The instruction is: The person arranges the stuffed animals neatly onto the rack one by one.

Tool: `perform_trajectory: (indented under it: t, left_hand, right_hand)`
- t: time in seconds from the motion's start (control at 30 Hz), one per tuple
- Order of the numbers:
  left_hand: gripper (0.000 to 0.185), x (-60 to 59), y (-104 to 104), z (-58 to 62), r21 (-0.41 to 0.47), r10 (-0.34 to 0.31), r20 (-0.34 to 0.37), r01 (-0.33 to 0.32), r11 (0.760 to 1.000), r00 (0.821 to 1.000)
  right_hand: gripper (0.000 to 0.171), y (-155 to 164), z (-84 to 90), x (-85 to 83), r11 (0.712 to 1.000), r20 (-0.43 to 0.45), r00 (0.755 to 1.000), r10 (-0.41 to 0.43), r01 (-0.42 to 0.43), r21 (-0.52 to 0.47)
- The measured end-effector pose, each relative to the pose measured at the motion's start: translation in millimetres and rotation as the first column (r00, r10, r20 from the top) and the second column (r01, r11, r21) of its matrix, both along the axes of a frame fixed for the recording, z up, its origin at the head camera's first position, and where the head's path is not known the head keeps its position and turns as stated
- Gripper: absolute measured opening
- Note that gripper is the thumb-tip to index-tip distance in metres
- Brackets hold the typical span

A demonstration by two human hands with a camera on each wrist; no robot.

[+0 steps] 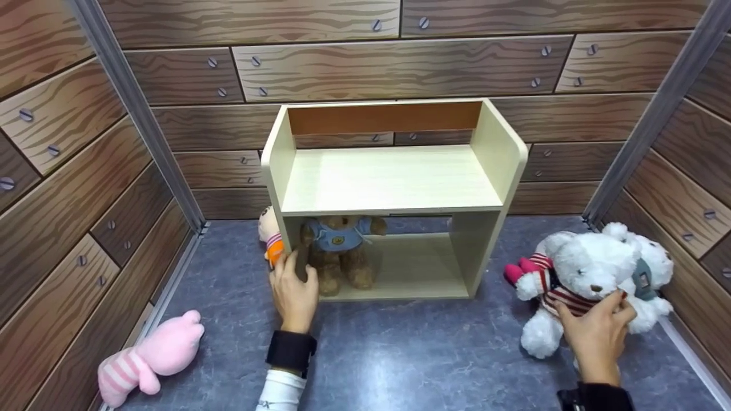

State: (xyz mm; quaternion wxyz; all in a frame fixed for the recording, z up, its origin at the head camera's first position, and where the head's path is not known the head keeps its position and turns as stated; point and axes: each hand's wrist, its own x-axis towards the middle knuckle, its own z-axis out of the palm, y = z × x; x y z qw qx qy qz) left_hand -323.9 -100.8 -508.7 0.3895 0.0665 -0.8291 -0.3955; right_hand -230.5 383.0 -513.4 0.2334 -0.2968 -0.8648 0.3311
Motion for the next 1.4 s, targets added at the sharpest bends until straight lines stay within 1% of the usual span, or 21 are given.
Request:
perform_trajectory:
  t: [0.07,0.17,0.27,0.37,0.47,0.57,0.63,0.73,0.93,1.07,1.17,1.27,1.33,1.4]
  left_hand:
    - [0.039,0.1,1.8,-0.1,0.006,-0.007,0.004,0.007,1.0,1.0]
    - [0.038,0.1,4.4,0.0,0.013,-0.013,-0.001,0.013,1.0,1.0]
    - [0.038,0.6,6.6,-0.2,0.02,-0.019,-0.01,0.02,1.0,1.0]
    - [0.038,1.3,7.6,-0.5,0.031,-0.028,-0.014,0.028,0.999,1.0]
    - [0.038,1.1,7.5,-0.9,0.051,-0.039,-0.017,0.04,0.998,0.999]
    - [0.04,1.2,7.0,-1.2,0.073,-0.047,-0.016,0.048,0.996,0.999]
    - [0.04,1.3,6.2,-1.1,0.085,-0.056,-0.017,0.057,0.995,0.998]
    - [0.041,1.7,5.1,-0.4,0.089,-0.063,-0.025,0.065,0.994,0.998]
    - [0.043,0.2,3.1,0.0,0.093,-0.072,-0.036,0.075,0.993,0.997]
    - [0.044,0.0,2.3,-0.6,0.111,-0.073,-0.023,0.075,0.991,0.997]
    - [0.044,0.4,2.2,-1.4,0.122,-0.073,-0.016,0.075,0.99,0.997]
    - [0.044,0.8,2.7,-2.9,0.131,-0.086,-0.014,0.087,0.988,0.996]
    - [0.045,1.0,3.3,-3.6,0.135,-0.094,-0.015,0.095,0.986,0.995]
    - [0.045,0.8,3.7,-4.2,0.135,-0.096,-0.017,0.098,0.986,0.995]
  right_hand:
    - [0.094,4.3,-3.7,0.1,0.999,-0.023,1.0,-0.014,0.015,0.04]
    - [0.084,9.4,-7.3,-0.1,0.995,-0.042,0.999,-0.021,0.024,0.092]
    - [0.082,13.6,-11.0,-1.4,0.994,-0.046,0.999,-0.016,0.021,0.111]
    - [0.087,17.0,-14.4,-3.6,0.996,-0.052,0.999,-0.013,0.017,0.087]
    - [0.102,19.0,-16.8,-5.9,0.999,-0.045,0.999,-0.013,0.016,0.049]
    - [0.116,19.3,-19.3,-7.4,0.999,-0.004,1.0,-0.011,0.011,0.042]
    - [0.117,19.0,-21.0,-8.2,0.999,0.028,0.999,-0.016,0.015,0.049]
    - [0.11,17.6,-24.2,-10.1,0.998,0.037,0.999,-0.03,0.028,0.062]
    - [0.094,14.9,-28.3,-15.6,0.998,-0.052,0.997,-0.058,0.059,0.017]
    - [0.085,16.7,-25.4,-15.7,0.999,-0.06,0.997,-0.045,0.045,0.009]
    - [0.083,18.5,-21.6,-12.2,0.999,-0.069,0.996,-0.051,0.051,0.003]
    - [0.083,18.3,-18.7,-5.4,0.997,-0.103,0.991,-0.081,0.08,-0.01]
    - [0.083,16.1,-16.8,-0.6,0.995,-0.143,0.985,-0.098,0.098,-0.013]
    - [0.082,12.3,-14.7,3.6,0.994,-0.203,0.973,-0.109,0.109,-0.01]
